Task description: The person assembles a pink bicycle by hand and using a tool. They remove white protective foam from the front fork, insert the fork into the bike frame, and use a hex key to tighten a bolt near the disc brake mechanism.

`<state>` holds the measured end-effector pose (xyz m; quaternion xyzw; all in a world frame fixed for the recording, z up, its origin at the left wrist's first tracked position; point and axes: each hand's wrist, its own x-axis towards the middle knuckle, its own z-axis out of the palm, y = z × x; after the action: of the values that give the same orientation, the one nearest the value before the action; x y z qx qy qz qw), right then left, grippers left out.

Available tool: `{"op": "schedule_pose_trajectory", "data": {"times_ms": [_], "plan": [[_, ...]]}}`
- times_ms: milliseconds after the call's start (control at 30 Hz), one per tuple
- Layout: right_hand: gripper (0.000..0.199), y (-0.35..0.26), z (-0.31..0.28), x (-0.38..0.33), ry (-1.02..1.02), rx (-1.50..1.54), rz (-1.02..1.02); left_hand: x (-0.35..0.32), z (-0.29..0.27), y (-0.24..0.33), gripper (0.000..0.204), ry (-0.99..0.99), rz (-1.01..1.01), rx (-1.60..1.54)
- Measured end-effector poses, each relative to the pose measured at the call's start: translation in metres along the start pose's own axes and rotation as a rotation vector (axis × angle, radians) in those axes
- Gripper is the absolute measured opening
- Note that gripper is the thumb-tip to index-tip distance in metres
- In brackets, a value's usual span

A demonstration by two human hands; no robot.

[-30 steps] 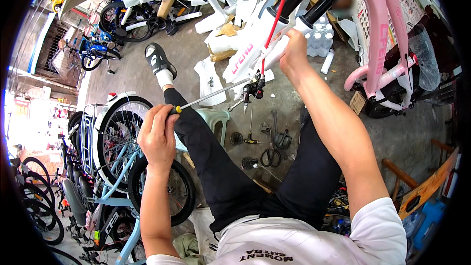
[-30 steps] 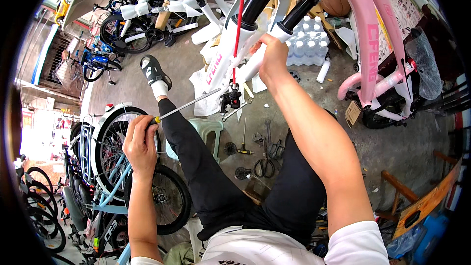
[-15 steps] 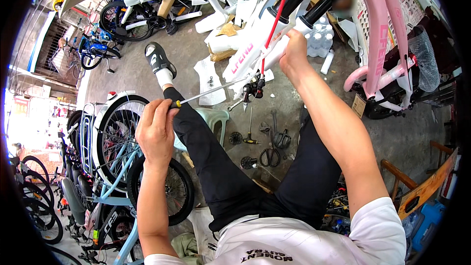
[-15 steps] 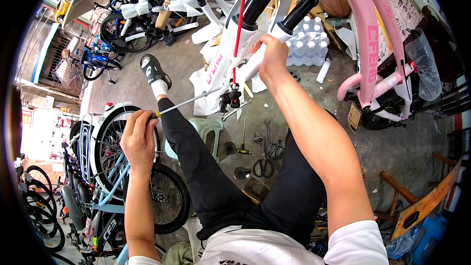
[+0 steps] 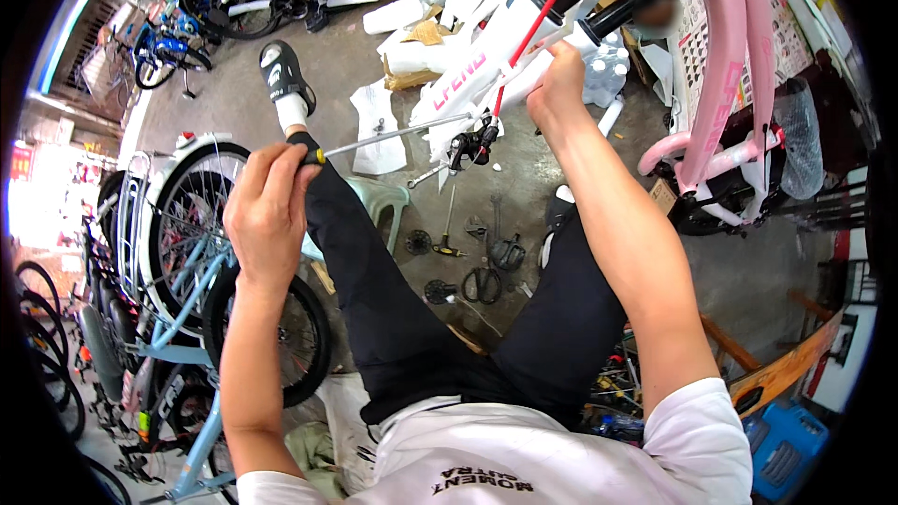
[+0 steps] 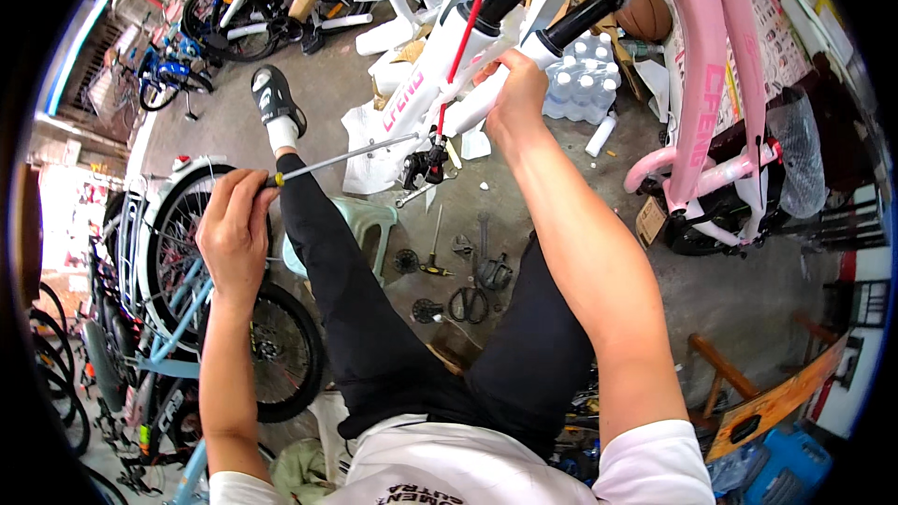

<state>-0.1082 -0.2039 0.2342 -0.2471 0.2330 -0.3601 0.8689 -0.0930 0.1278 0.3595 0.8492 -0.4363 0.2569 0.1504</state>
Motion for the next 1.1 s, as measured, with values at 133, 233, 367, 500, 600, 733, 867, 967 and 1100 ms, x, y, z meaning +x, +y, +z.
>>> {"op": "schedule_pose_trajectory", "data": {"times_ms": [133,233,367,500,600,733,867,967,1100], "plan": [[0.008,0.006,-0.011,0.013,-0.134,-0.023,-0.038,0.000,-0.002,-0.002,0.023,0.025,0.037,0.023],[0.017,0.002,0.000,-0.001,-0.128,-0.017,-0.010,0.000,-0.018,0.003,0.036,0.072,0.041,0.002],[0.035,0.006,-0.020,0.017,-0.261,-0.031,0.014,0.002,-0.035,0.008,0.040,0.167,0.183,-0.234],[0.048,-0.001,-0.018,0.017,-0.314,-0.037,0.101,0.003,-0.055,0.018,0.028,0.125,0.391,-0.183],[0.053,0.001,-0.008,0.005,-0.341,-0.110,0.096,-0.002,-0.044,0.015,0.031,0.280,0.396,-0.134],[0.062,0.004,-0.005,-0.001,-0.394,-0.191,0.107,-0.006,-0.039,0.007,0.031,0.327,0.311,-0.175],[0.060,-0.002,-0.005,-0.004,-0.373,-0.192,0.110,-0.007,-0.037,0.006,0.029,0.262,0.218,-0.129],[0.059,0.001,0.001,-0.010,-0.331,-0.224,0.067,-0.006,-0.030,0.004,0.024,0.301,0.240,-0.133],[0.062,-0.002,0.003,-0.011,-0.326,-0.293,0.046,-0.004,-0.017,0.000,0.019,0.377,0.292,-0.222]]}}
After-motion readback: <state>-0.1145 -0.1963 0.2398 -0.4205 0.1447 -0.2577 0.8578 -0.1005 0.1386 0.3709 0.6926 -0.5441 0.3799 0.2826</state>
